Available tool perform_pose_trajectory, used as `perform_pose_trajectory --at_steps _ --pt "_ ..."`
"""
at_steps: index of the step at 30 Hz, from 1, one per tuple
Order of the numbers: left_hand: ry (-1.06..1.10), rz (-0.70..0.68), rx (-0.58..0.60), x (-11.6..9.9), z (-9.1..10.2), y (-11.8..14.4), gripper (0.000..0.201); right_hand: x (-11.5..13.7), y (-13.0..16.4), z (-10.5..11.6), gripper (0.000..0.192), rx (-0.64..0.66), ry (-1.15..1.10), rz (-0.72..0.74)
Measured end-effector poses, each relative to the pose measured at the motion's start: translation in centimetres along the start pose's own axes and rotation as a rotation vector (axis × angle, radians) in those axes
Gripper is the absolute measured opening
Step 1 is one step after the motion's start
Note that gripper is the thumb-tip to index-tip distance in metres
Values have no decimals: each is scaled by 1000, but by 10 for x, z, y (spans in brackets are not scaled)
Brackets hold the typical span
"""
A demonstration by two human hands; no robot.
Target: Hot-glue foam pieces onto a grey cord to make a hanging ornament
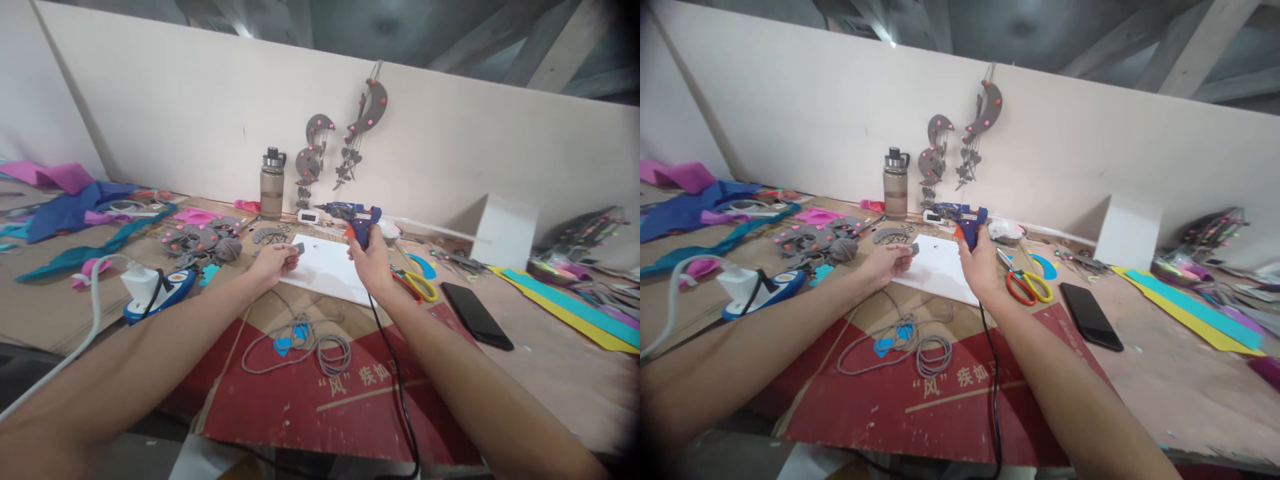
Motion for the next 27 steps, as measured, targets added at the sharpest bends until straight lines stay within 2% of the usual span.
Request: perform_pose_trajectory --at_steps 3,6,9,16,23,27 --pt "14 1 -11 0 2 0 8 -2 2 6 31 -71 -183 -19" --pt "42 4 0 2 3 -4 8 -8 7 -7 35 -6 -338 -37" --pt "73 0 23 4 4 -9 8 -16 12 -23 31 62 -431 -72" --pt "100 21 -33 5 8 -10 3 -15 20 -49 31 186 -640 -70" --pt "154 10 -32 4 10 -8 5 -22 21 -56 23 254 -583 -76" --pt "165 2 -25 3 9 -8 6 -21 21 -55 23 253 -595 -22"
Point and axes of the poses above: each hand's wrist, its own y-axis away from the middle knuckle, its own z-axis out of the back of the hand, x = y × z, the point moved 8 cm from there along -y, towards the middle knuckle
